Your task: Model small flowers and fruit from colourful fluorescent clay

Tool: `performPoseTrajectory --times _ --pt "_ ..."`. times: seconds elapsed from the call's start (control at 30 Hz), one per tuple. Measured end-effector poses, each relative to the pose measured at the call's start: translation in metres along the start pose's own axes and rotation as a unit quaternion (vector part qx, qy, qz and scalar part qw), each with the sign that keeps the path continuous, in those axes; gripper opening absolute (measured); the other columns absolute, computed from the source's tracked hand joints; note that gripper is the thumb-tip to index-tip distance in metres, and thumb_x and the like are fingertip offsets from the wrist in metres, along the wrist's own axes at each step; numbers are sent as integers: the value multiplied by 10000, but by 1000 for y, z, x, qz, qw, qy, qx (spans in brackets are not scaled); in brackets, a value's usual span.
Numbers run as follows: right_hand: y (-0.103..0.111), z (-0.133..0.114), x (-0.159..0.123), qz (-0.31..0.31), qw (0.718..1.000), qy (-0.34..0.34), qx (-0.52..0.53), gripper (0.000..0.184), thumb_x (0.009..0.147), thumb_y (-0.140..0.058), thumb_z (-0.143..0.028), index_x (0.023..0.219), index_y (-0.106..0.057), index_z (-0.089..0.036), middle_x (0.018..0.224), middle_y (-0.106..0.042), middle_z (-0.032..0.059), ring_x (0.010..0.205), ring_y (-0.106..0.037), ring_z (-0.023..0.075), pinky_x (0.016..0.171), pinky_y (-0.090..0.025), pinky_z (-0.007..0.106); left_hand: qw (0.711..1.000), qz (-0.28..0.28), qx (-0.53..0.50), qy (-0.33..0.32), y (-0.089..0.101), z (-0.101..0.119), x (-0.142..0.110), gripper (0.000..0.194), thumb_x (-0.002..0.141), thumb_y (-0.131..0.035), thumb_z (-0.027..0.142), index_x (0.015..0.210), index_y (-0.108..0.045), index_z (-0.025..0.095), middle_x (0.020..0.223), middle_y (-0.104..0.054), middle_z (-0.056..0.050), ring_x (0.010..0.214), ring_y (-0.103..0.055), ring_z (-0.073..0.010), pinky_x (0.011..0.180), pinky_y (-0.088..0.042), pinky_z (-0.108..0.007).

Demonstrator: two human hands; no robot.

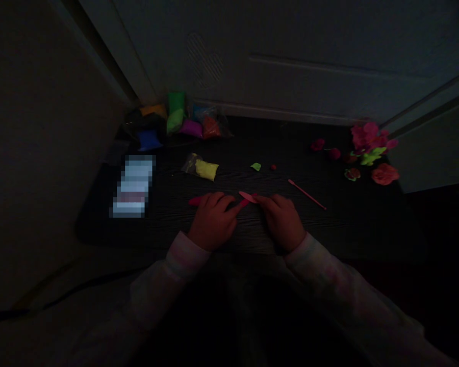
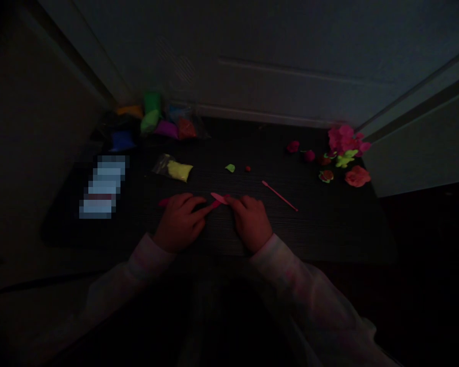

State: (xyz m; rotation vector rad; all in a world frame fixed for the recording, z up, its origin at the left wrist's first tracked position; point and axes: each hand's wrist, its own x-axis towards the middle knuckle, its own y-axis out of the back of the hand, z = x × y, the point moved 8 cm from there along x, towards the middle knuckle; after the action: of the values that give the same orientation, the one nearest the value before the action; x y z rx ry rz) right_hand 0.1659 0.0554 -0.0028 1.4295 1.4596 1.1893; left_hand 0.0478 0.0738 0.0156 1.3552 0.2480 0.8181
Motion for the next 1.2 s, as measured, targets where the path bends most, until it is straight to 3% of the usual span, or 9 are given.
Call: performPoseTrajectory --times 0.1,0.37,0.6,0.87,1.1,1.2 --pt "2 4 -1 16 999 -17 26 321 856 -330 -205 1118 -514 -206 807 -537 49 719 -468 145 646 -314 269 1000 1 -5 3 1 0 0 274 738 -473 174 977 -607 183 991 -578 -67 927 -412 -235 777 -375 -396" --pt "-3 0 0 -11 998 2 -66 320 824 -388 -191 1103 -536 -244 761 -520 49 702 -441 165 610 -280 285 1000 -7 -9 1 0 0 1 335 749 -457 174 1066 -563 200 1003 -568 -67 930 -407 -232 790 -375 -390" --pt "3 10 -3 32 998 -36 31 332 851 -324 -194 1126 -510 -205 795 -521 49 711 -472 148 644 -342 269 1000 -14 -1 3 -2 1 0 327 745 -469 184 1056 -566 213 1012 -567 -61 931 -408 -240 781 -378 -400" --pt "-3 6 -1 -14 997 -27 -65 347 832 -350 -180 1134 -514 -227 768 -534 56 707 -465 172 612 -303 294 1000 -12 -8 -1 -3 0 0 333 746 -460 180 1061 -562 215 1018 -558 -68 939 -405 -240 782 -378 -409" --pt "3 14 -4 34 998 -57 4 348 843 -324 -181 1136 -511 -196 805 -530 62 708 -481 152 639 -346 272 1000 -6 -5 -1 -1 1 0 329 745 -465 173 1055 -566 212 1009 -565 -63 927 -408 -234 782 -377 -399" --pt "1 12 -4 25 998 -54 -23 345 837 -334 -184 1128 -519 -199 795 -532 65 692 -477 160 632 -342 286 1000 -7 -2 1 -1 1 0 304 744 -468 177 1025 -582 197 1017 -566 -70 933 -407 -236 786 -374 -401"
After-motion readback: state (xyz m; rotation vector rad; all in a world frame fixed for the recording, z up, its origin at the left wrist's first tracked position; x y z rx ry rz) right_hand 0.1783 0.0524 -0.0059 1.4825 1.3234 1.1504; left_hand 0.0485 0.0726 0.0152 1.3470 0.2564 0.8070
